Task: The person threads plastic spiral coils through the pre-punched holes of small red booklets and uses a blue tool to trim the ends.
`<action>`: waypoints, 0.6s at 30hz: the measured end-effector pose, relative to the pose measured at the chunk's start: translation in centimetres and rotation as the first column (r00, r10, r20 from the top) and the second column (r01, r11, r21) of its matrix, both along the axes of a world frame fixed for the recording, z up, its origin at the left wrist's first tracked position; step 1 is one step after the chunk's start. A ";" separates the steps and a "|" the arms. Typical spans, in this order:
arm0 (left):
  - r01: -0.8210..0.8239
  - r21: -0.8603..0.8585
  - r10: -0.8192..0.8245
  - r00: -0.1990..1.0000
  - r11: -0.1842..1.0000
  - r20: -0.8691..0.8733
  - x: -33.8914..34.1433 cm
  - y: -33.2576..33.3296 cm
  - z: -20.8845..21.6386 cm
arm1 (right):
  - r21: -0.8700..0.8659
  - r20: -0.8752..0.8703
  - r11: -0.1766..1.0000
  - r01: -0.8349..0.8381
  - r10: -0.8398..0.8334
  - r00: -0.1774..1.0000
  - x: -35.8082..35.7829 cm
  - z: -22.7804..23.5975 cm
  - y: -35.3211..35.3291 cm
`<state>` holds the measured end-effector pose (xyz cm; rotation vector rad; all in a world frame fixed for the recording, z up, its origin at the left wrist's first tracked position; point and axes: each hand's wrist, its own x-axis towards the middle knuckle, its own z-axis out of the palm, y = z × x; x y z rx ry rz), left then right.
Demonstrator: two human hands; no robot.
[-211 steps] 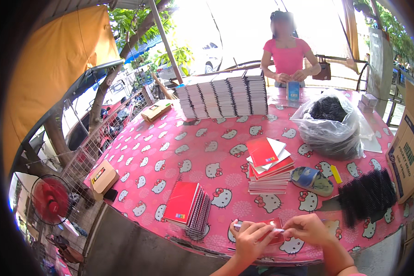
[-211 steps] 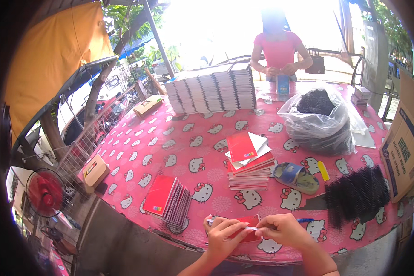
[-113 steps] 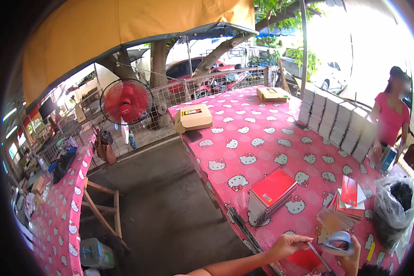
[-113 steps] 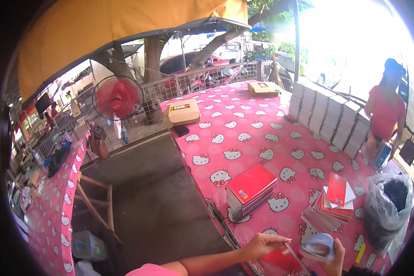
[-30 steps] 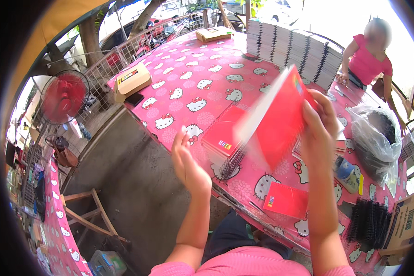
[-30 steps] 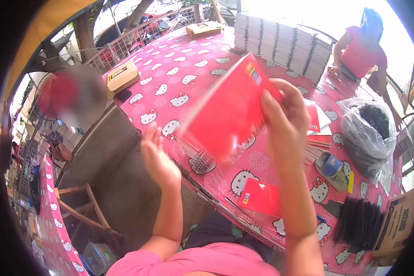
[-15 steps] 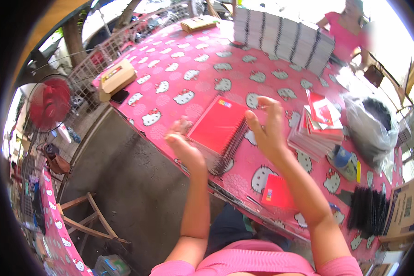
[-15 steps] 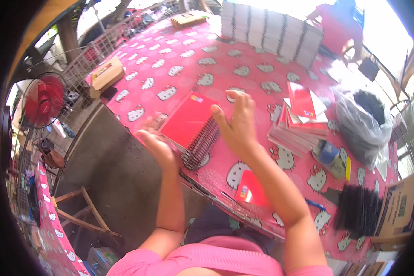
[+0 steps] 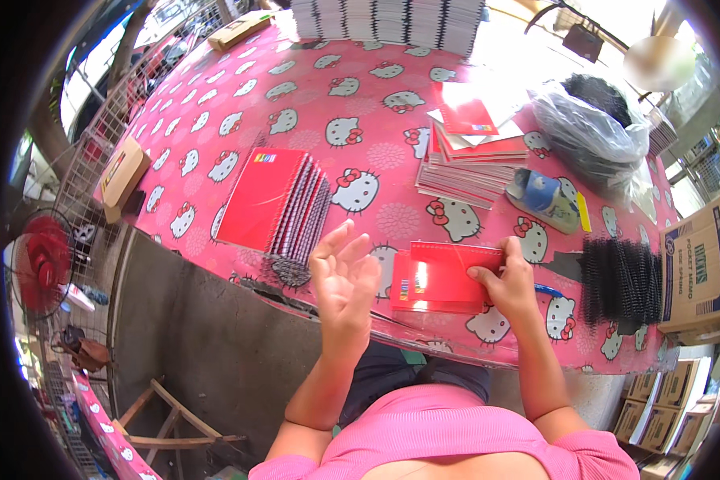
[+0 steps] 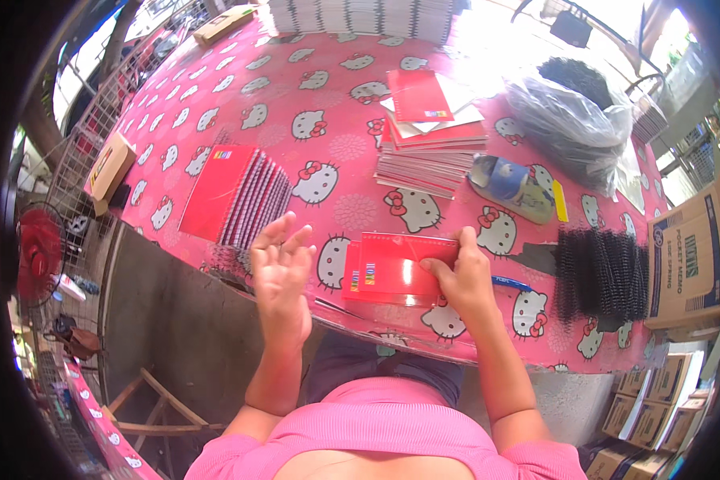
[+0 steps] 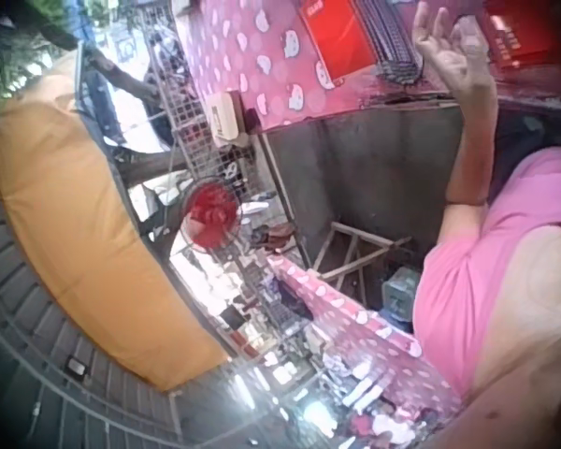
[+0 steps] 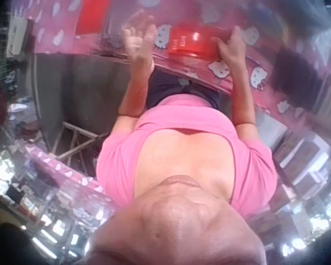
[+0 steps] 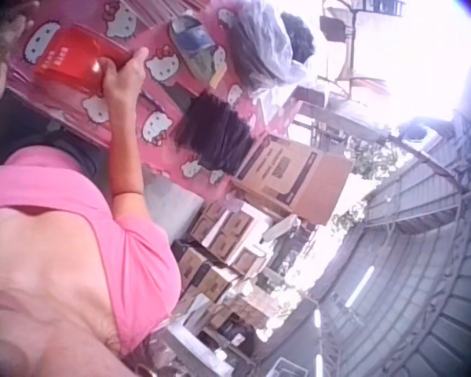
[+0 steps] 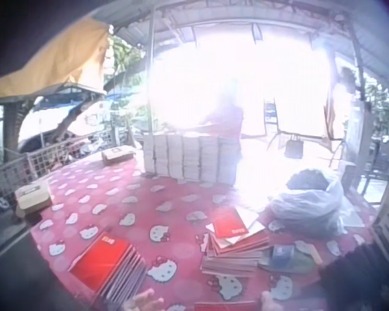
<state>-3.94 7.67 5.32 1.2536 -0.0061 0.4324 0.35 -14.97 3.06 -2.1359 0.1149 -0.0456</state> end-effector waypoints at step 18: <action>0.028 0.648 -0.086 0.995 0.761 0.059 -0.5 -4.1 -2.0 | 0.281 0.422 0.898 -0.338 0.201 0.884 -3.3 1.0 0.7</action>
